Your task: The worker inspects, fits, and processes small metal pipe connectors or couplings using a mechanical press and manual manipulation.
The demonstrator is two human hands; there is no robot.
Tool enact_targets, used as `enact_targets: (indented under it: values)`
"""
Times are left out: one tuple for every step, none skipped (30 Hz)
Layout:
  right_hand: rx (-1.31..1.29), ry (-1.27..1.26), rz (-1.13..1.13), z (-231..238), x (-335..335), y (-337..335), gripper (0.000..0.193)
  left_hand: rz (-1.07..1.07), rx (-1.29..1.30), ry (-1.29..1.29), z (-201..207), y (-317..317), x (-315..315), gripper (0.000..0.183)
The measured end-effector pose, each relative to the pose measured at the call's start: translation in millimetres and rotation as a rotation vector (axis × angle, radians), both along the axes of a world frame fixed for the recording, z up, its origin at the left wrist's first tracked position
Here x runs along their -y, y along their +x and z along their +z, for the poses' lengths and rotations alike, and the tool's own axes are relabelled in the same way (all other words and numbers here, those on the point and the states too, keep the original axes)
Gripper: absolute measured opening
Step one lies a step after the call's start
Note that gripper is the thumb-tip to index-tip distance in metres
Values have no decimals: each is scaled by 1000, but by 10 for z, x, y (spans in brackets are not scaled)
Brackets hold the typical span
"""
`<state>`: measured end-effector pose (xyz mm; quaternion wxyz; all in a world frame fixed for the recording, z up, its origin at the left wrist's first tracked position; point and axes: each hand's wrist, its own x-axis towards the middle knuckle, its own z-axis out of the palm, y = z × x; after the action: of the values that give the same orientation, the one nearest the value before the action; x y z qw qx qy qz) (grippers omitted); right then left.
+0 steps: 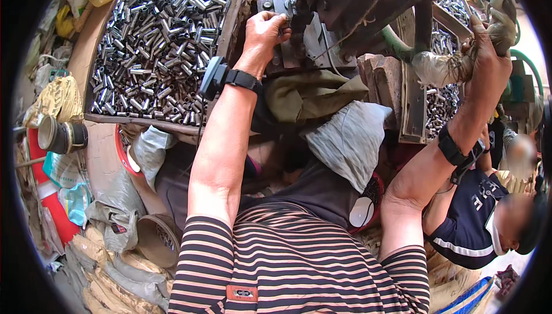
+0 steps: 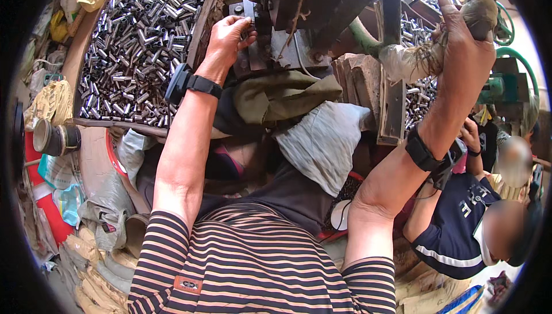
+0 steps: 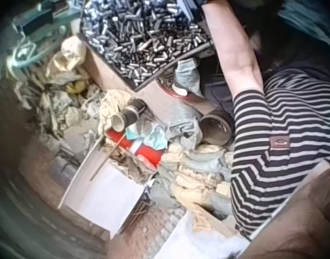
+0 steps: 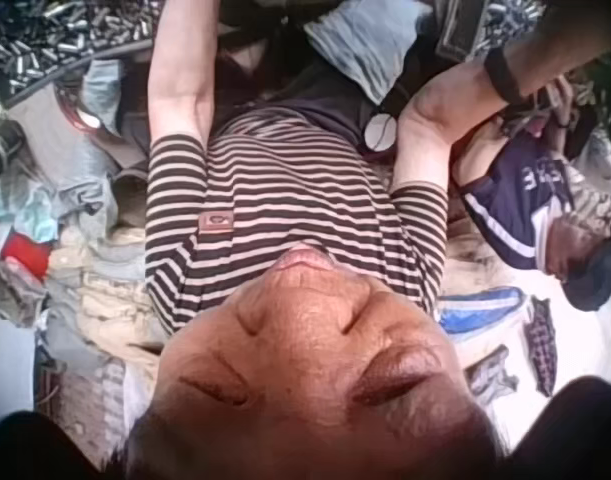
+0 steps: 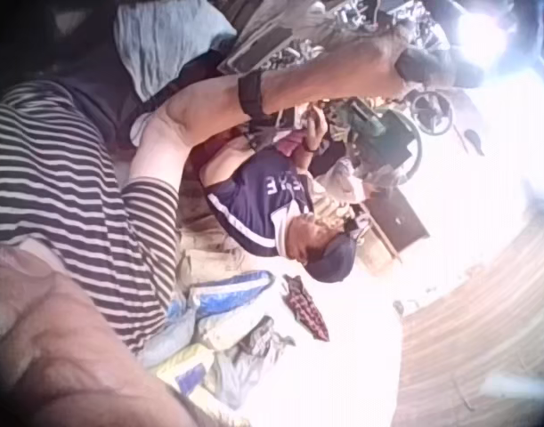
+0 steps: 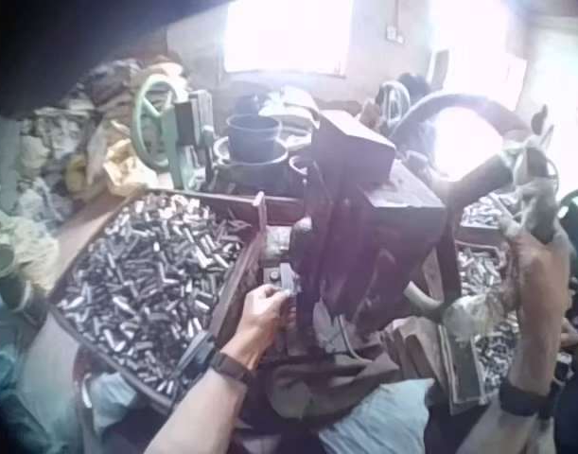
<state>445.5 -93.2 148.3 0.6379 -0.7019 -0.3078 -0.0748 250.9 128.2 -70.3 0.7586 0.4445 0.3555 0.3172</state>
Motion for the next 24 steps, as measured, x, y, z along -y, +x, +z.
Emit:
enact_targets:
  values:
    - [12,46,13,-28,-10,32,22,10,-55,81,16,26,18,17]
    - [25,93,26,-54,-13,36,21,20,-109,162,36,41,33,18]
    - [48,80,23,-102,13,-4,22,1,-147,212,57,39,51,21]
    - [53,80,10,-182,38,-29,22,-12,-142,214,78,98,69,21]
    - [26,162,-37,-317,47,-62,23,-24,-225,310,102,123,80,21]
    - [1,243,-85,-466,52,-100,24,-37,-308,407,129,155,93,22]
    - [-54,360,-65,-698,-60,-199,23,-33,-459,531,168,102,80,22]
    - [-93,473,-62,-887,-109,-249,23,-34,-454,534,160,111,47,22]
    - [-39,498,-129,-1098,-144,-134,18,-77,-548,669,146,179,-65,22]
    - [-39,502,-124,-1022,-132,-130,18,-109,-661,793,120,156,-136,23]
    - [-57,429,-40,-884,-87,-171,17,-150,-571,725,138,84,-163,24]
    - [-75,356,45,-785,-48,-201,15,-181,-584,706,137,28,-248,24]
    - [-72,318,79,-722,-10,-187,10,-175,-596,707,156,-14,-260,24]
    - [-69,322,77,-645,15,-172,10,-167,-608,707,167,-60,-265,24]
    - [-69,267,70,-553,30,-159,9,-145,-587,681,175,-113,-275,23]
    - [-71,210,61,-495,53,-144,7,-162,-603,665,223,-182,-279,24]
    - [-84,226,120,-464,71,-56,7,-144,-514,505,245,-230,-240,24]
    - [-88,227,119,-436,88,-25,7,-126,-425,344,263,-284,-202,25]
    - [-75,189,111,-302,162,-7,8,-130,-303,138,342,-205,-157,25]
    - [-75,155,134,-221,132,-4,9,-123,-307,138,303,-229,-186,25]
    - [-76,170,156,-156,78,-32,10,-105,-181,121,260,-250,-213,23]
    - [-79,169,160,-119,74,10,10,-86,-54,102,239,-257,-223,22]
    - [-91,109,142,-92,90,84,11,-76,-28,121,215,-215,-223,23]
    - [-103,49,124,-75,93,128,13,-57,-28,137,175,-151,-189,22]
